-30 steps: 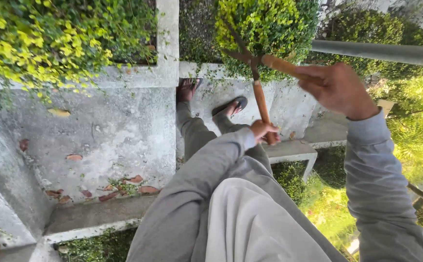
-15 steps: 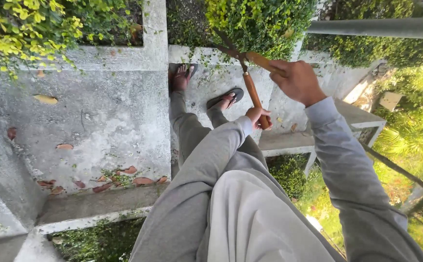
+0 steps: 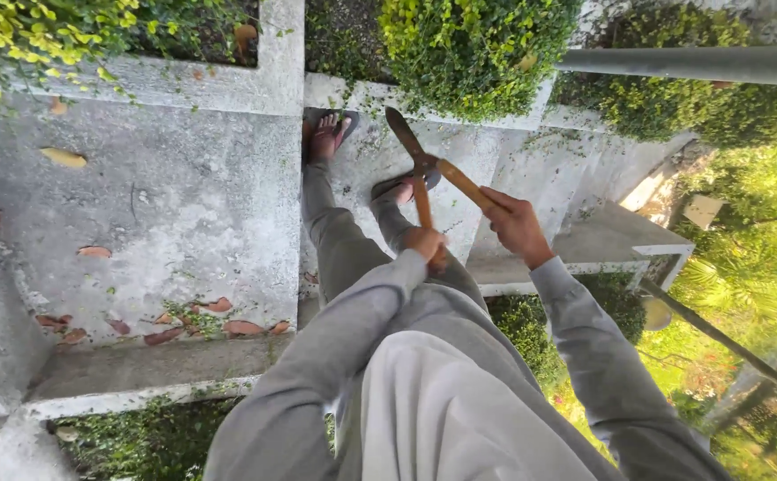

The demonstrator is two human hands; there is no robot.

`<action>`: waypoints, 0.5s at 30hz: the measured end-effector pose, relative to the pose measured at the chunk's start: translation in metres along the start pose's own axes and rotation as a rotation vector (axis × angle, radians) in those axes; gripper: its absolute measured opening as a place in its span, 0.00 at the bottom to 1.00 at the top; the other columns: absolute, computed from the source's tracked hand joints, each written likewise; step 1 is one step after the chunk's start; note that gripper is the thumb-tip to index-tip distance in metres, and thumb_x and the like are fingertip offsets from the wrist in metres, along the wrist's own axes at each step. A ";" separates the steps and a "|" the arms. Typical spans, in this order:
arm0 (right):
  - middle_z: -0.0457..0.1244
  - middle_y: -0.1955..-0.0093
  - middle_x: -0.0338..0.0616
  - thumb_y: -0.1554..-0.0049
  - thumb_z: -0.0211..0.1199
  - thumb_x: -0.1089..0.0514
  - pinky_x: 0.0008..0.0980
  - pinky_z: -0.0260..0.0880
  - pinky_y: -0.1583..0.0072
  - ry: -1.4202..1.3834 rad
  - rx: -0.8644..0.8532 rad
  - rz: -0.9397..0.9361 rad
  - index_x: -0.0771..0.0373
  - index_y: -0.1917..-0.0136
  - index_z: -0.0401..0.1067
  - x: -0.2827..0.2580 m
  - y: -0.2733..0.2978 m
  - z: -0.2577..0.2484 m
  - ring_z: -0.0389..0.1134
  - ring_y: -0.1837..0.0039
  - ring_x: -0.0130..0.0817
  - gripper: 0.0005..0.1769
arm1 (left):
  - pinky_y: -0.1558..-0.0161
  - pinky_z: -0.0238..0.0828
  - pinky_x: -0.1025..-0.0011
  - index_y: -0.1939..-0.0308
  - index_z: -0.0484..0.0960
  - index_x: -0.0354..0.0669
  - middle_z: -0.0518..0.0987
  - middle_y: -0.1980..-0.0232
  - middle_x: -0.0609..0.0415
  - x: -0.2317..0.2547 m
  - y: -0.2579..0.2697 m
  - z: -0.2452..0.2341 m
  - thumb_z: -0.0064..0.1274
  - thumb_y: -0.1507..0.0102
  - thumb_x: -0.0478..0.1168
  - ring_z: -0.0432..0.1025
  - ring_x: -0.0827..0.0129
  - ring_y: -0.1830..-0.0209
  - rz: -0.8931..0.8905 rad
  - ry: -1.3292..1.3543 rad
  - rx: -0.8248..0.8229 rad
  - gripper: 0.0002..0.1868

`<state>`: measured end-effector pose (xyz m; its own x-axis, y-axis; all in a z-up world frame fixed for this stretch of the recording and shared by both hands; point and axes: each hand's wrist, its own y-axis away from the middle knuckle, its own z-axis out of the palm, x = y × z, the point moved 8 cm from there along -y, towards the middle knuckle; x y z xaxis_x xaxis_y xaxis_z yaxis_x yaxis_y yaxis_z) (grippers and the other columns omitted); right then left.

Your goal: Trimming and shaping small bushes using long-handled hedge shears in an outdoor garden.

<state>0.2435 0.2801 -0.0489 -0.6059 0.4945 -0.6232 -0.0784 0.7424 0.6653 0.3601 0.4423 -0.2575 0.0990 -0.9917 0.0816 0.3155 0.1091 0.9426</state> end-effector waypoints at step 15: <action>0.46 0.70 0.26 0.45 0.64 0.55 0.22 0.45 0.68 -1.043 0.310 0.638 0.61 0.30 0.67 0.119 -0.060 0.038 0.46 0.73 0.19 0.30 | 0.86 0.72 0.73 0.53 0.79 0.33 0.81 0.71 0.49 0.241 -0.011 -0.156 0.55 0.40 0.37 0.76 0.67 0.81 -0.052 -0.357 0.033 0.14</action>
<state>0.2066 0.3114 -0.1786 0.4558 0.8189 -0.3489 0.2716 0.2453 0.9306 0.5273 0.2124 -0.2988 -0.2545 -0.9575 0.1354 0.2805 0.0609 0.9579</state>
